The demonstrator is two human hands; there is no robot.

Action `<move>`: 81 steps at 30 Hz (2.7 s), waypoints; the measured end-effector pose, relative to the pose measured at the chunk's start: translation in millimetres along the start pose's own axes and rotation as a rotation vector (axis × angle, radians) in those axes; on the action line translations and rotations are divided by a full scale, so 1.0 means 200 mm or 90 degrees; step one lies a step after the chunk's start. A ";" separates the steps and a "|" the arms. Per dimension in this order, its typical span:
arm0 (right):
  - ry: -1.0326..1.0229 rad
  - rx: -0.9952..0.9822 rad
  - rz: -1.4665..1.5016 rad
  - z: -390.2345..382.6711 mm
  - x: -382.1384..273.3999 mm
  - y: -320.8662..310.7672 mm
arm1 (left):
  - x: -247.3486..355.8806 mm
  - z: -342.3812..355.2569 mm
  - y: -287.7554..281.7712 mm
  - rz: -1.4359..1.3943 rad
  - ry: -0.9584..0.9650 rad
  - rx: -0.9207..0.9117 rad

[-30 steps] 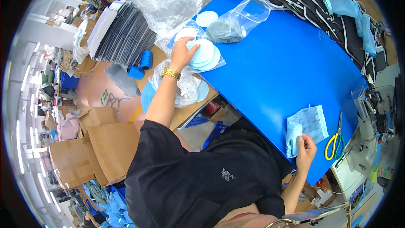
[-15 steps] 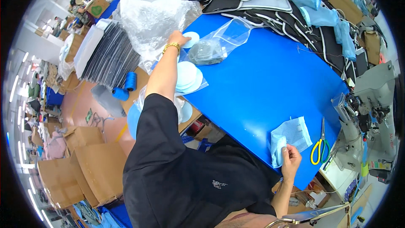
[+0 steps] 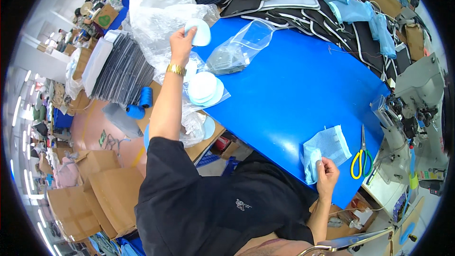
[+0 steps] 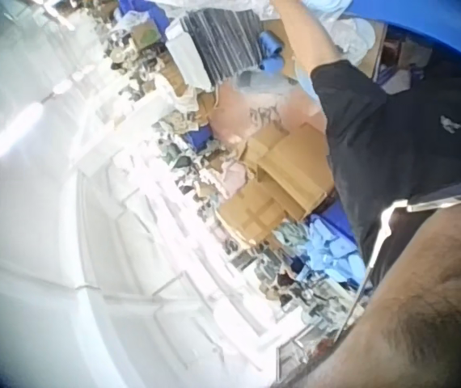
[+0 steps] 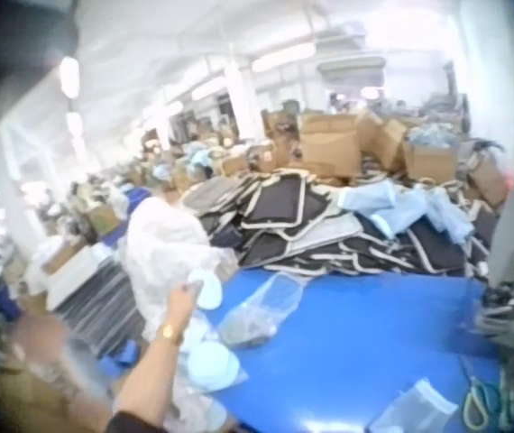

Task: Assembling and sewing light blue mesh pouches or bags using an industrial sewing machine.

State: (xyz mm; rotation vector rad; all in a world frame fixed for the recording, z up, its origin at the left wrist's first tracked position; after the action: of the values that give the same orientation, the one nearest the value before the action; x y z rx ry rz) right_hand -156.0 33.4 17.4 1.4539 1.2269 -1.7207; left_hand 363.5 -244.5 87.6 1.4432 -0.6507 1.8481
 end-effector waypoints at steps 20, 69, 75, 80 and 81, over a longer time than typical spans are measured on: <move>-0.080 -0.002 -0.002 -0.02 0.02 -0.04 | 0.19 -1.69 0.47 -0.189 -0.365 -0.483; -0.023 -0.111 0.031 0.00 -0.04 -0.03 | 0.16 -1.94 0.60 0.010 -0.301 -0.547; -0.040 -0.115 0.017 0.01 -0.03 -0.03 | 0.17 -1.93 0.58 -0.020 -0.261 -0.551; -0.022 -0.095 0.037 0.01 -0.02 -0.04 | 0.19 -1.90 0.57 0.088 -0.051 -0.598; -0.028 -0.109 0.046 0.01 -0.01 -0.03 | 0.19 -1.90 0.57 0.086 -0.056 -0.593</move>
State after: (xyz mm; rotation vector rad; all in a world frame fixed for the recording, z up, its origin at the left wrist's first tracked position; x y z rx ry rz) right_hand -160.7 34.2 21.5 1.3371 1.2500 -1.5519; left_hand 34.8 -26.1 31.5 0.8537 -1.4353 1.2587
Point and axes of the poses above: each hand's wrist, its own z-axis towards the middle knuckle, its own y-axis out of the palm, x = y × z, the point moved 2 cm from there along z, towards the middle knuckle, and after that the axes turned 13 degrees about x, right-handed, at the moved point
